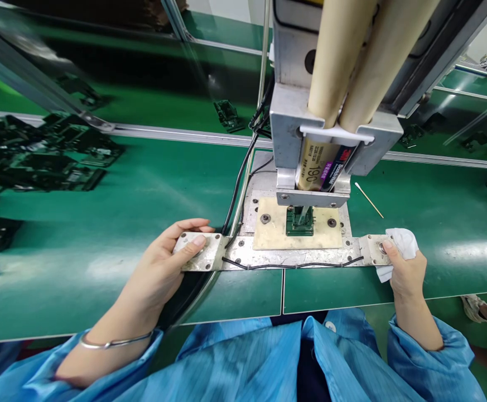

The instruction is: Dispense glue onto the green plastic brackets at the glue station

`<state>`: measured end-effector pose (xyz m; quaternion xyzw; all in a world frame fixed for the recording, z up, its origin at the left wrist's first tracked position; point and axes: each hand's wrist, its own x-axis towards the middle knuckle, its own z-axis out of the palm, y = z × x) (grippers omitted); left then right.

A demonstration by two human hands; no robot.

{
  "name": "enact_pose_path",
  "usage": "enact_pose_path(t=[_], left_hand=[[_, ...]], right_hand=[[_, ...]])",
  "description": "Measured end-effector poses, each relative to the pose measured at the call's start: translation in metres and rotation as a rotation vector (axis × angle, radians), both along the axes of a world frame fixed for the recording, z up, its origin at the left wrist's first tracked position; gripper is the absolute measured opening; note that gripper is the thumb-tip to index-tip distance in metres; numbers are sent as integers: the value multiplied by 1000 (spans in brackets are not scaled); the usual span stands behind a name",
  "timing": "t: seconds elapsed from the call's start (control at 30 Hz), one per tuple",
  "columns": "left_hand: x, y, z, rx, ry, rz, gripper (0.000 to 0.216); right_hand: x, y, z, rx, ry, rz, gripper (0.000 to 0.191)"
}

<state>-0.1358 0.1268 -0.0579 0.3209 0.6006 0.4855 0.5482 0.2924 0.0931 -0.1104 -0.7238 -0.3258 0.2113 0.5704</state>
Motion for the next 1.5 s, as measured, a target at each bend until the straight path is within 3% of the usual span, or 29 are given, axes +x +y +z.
enact_pose_path(t=[0.27, 1.27, 1.5], left_hand=[[4, 2, 2, -14, -13, 33, 65], [12, 0, 8, 3, 5, 56, 63], [5, 0, 7, -15, 89, -19, 62]], right_hand=[[1, 0, 0, -7, 11, -17, 58], [-3, 0, -1, 49, 3, 12, 52], [-3, 2, 9, 39, 13, -14, 55]])
